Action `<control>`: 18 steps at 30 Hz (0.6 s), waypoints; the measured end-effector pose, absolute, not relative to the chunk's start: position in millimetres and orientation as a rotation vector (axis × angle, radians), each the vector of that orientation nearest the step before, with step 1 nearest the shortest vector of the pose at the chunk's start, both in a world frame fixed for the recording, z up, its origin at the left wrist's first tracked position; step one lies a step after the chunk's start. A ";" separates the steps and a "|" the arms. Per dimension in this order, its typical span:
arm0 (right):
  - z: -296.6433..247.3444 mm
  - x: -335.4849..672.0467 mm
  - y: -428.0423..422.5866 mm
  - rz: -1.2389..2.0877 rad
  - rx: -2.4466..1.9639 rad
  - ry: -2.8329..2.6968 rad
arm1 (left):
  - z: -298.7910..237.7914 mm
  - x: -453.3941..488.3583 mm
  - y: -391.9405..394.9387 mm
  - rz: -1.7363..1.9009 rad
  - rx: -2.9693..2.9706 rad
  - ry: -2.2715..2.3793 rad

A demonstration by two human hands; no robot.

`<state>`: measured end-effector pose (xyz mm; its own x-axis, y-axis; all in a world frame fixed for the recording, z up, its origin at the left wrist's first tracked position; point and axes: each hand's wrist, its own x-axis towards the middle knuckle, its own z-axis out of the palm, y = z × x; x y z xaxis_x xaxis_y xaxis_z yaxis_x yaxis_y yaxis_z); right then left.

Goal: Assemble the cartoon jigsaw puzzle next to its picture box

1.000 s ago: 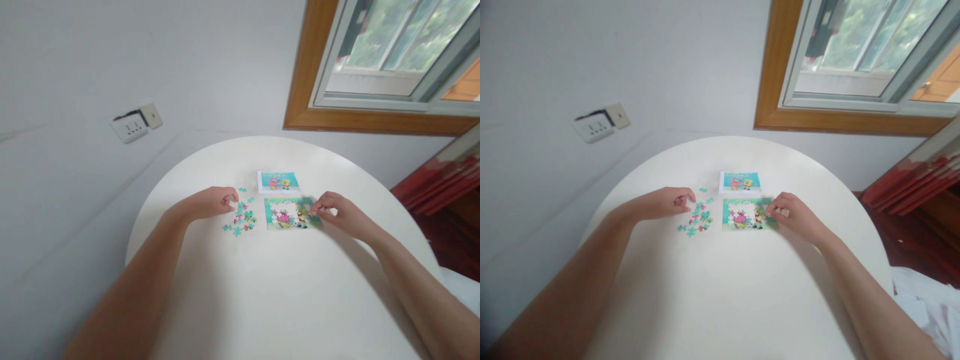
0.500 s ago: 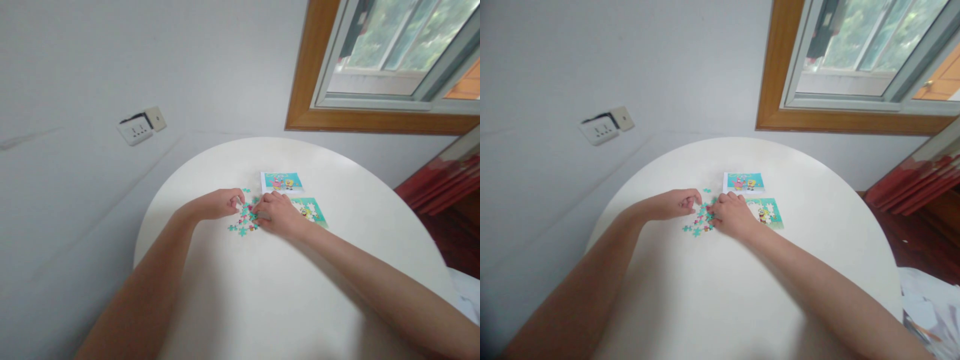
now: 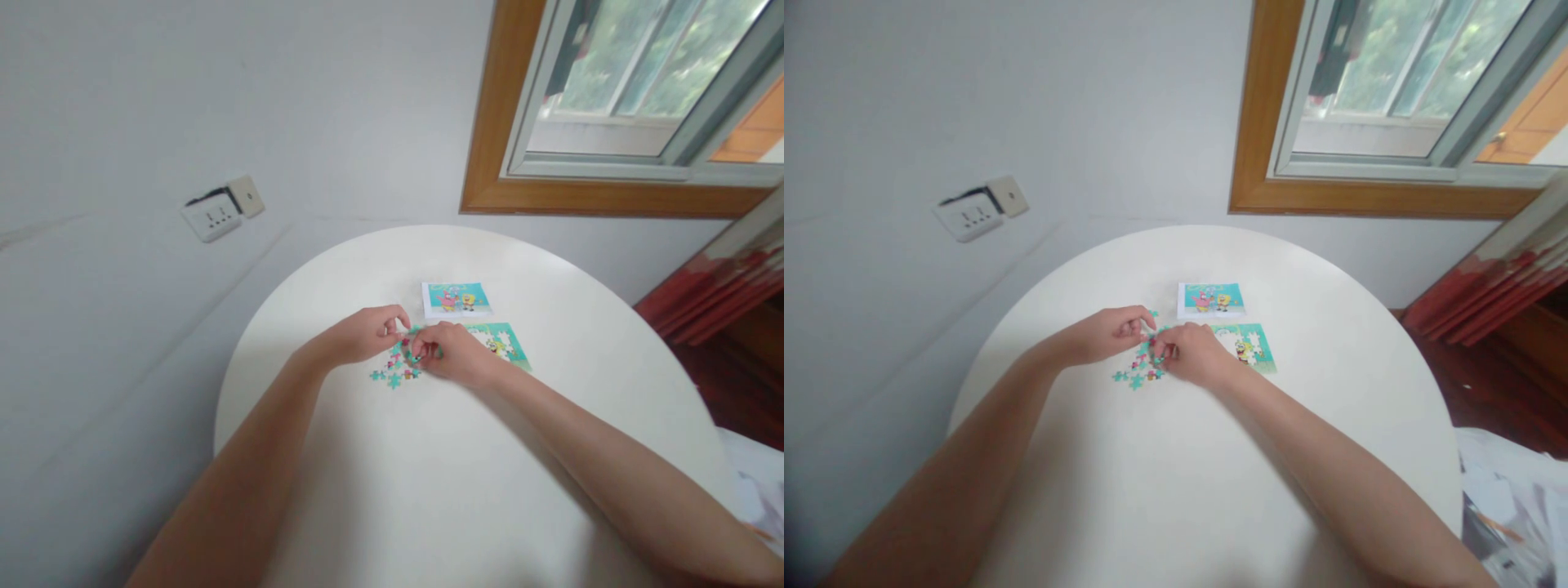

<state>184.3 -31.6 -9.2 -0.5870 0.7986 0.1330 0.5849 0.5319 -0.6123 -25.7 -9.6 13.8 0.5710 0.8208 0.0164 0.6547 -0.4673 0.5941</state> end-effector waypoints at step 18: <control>8.7 272.6 -27.2 1.331 -1.050 -1.778 | -1.4 53.7 -33.3 0.712 2.200 1.022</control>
<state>272.6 -27.2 8.7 -0.4502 0.8917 0.0474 0.2057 0.1552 -0.9662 53.7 -33.3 -1.4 0.5585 0.8018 0.2126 0.4774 -0.5202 0.7082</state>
